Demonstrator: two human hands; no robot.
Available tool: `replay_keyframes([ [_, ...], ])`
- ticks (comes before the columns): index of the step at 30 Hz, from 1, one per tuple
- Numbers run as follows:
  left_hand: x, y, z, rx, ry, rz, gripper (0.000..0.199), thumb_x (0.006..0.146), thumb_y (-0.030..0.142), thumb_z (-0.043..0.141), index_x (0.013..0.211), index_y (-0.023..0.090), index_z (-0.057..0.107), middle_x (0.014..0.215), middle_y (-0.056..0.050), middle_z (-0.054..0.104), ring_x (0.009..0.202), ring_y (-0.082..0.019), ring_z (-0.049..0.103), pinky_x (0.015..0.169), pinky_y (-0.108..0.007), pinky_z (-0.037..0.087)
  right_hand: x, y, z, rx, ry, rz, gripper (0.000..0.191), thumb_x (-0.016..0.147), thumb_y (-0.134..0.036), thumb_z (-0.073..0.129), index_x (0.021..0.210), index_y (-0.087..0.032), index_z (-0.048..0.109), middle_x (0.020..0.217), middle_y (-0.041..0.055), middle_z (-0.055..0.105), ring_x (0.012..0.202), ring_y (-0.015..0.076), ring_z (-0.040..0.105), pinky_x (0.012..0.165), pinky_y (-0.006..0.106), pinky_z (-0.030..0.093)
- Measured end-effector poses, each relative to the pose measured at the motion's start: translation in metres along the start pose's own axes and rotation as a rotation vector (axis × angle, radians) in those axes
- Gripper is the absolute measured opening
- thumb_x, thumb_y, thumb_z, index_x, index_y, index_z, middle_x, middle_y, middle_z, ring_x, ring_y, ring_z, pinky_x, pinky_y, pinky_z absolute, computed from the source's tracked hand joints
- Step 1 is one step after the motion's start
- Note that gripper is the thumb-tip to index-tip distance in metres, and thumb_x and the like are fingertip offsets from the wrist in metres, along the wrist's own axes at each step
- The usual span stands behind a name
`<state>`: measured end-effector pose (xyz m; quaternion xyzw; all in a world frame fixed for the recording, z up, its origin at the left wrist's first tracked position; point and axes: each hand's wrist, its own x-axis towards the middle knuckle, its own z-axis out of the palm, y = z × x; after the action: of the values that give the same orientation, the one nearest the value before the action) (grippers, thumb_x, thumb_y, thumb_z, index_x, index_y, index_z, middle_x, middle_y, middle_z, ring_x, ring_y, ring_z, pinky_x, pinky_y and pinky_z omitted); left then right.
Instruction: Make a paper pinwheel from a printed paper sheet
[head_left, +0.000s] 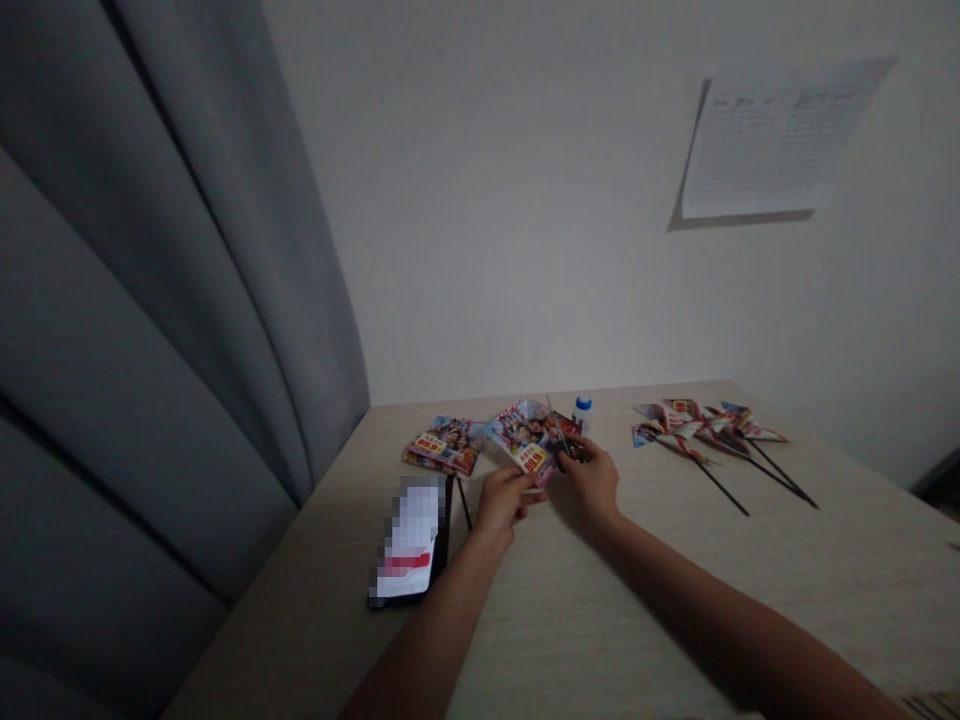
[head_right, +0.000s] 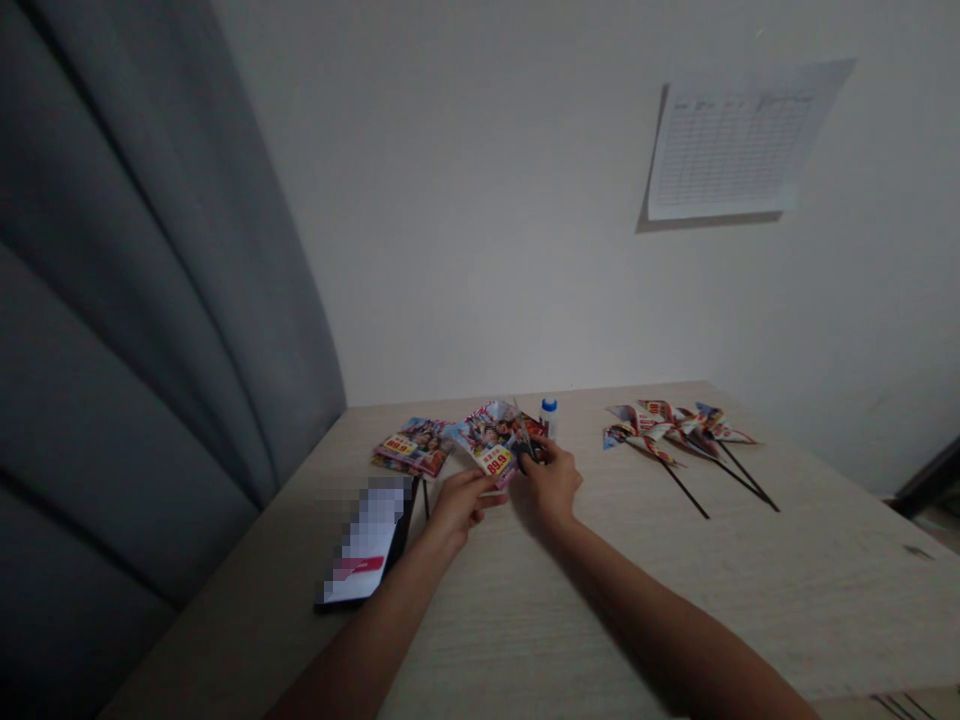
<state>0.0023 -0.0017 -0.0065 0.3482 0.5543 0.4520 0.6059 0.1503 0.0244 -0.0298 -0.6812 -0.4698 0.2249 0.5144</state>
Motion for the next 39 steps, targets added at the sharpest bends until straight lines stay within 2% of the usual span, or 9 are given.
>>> replay_keyframes([
  [7, 0.007, 0.002, -0.006, -0.051, -0.006, -0.035, 0.017, 0.072, 0.019, 0.072, 0.088, 0.014, 0.069, 0.086, -0.009, 0.077, 0.058, -0.014, 0.071, 0.036, -0.014, 0.020, -0.002, 0.001, 0.000, -0.010, -0.013, -0.051, 0.046, 0.074, -0.041, 0.064, 0.116, -0.024, 0.072, 0.084, 0.0023, 0.074, 0.077, 0.0213, 0.068, 0.070, 0.029, 0.047],
  [12, 0.009, 0.000, -0.007, -0.063, -0.003, -0.033, 0.018, 0.071, 0.015, 0.072, 0.088, 0.013, 0.069, 0.083, -0.010, 0.077, 0.056, -0.015, 0.071, 0.034, -0.013, 0.021, -0.002, 0.001, -0.002, -0.043, -0.051, -0.057, 0.045, 0.077, -0.041, 0.063, 0.118, -0.025, 0.071, 0.090, 0.0034, 0.075, 0.082, 0.0226, 0.068, 0.073, 0.030, 0.048],
  [15, 0.007, 0.000, -0.009, -0.071, 0.006, -0.018, 0.023, 0.069, 0.017, 0.076, 0.091, 0.014, 0.070, 0.079, -0.009, 0.077, 0.056, -0.015, 0.071, 0.038, -0.013, 0.033, -0.004, 0.000, -0.007, -0.115, -0.064, -0.099, 0.040, 0.080, -0.041, 0.062, 0.116, -0.026, 0.072, 0.093, 0.0050, 0.075, 0.096, 0.0264, 0.066, 0.082, 0.034, 0.046],
  [19, 0.005, 0.000, -0.011, -0.080, 0.028, 0.009, 0.026, 0.068, 0.021, 0.081, 0.089, 0.014, 0.069, 0.076, -0.008, 0.076, 0.059, -0.016, 0.072, 0.048, -0.018, 0.050, -0.005, 0.002, -0.022, -0.247, -0.110, -0.165, 0.037, 0.086, -0.042, 0.058, 0.116, -0.025, 0.071, 0.093, 0.0074, 0.076, 0.113, 0.0319, 0.057, 0.092, 0.042, 0.038],
  [25, 0.004, 0.001, -0.011, -0.089, 0.074, 0.057, 0.027, 0.066, 0.024, 0.084, 0.084, 0.015, 0.066, 0.079, -0.007, 0.075, 0.058, -0.015, 0.071, 0.049, -0.019, 0.053, -0.007, 0.012, -0.045, -0.329, -0.267, -0.218, 0.030, 0.085, -0.038, 0.058, 0.109, -0.025, 0.070, 0.086, 0.0047, 0.075, 0.106, 0.0289, 0.060, 0.093, 0.043, 0.033],
  [29, 0.005, 0.002, -0.010, -0.087, 0.110, 0.093, 0.024, 0.068, 0.022, 0.081, 0.085, 0.015, 0.066, 0.079, -0.005, 0.075, 0.056, -0.013, 0.070, 0.046, -0.017, 0.050, -0.011, 0.018, -0.052, -0.246, -0.395, -0.210, 0.025, 0.081, -0.034, 0.058, 0.101, -0.026, 0.071, 0.078, 0.0017, 0.072, 0.087, 0.0238, 0.065, 0.088, 0.040, 0.039],
  [33, 0.005, 0.003, -0.010, -0.078, 0.142, 0.141, 0.024, 0.068, 0.022, 0.080, 0.085, 0.015, 0.066, 0.080, -0.005, 0.074, 0.053, -0.011, 0.068, 0.043, -0.015, 0.046, -0.019, 0.017, -0.054, -0.123, -0.512, -0.190, 0.026, 0.081, -0.041, 0.059, 0.097, -0.025, 0.071, 0.071, 0.0005, 0.070, 0.073, 0.0206, 0.063, 0.076, 0.035, 0.044],
  [39, 0.006, 0.003, -0.011, -0.045, 0.184, 0.283, 0.026, 0.067, 0.028, 0.079, 0.083, 0.015, 0.064, 0.079, -0.006, 0.073, 0.054, -0.013, 0.069, 0.043, -0.016, 0.047, -0.032, 0.006, -0.057, -0.041, -0.590, -0.198, 0.029, 0.080, -0.049, 0.062, 0.092, -0.024, 0.072, 0.072, 0.0013, 0.069, 0.067, 0.0183, 0.060, 0.067, 0.030, 0.044],
])
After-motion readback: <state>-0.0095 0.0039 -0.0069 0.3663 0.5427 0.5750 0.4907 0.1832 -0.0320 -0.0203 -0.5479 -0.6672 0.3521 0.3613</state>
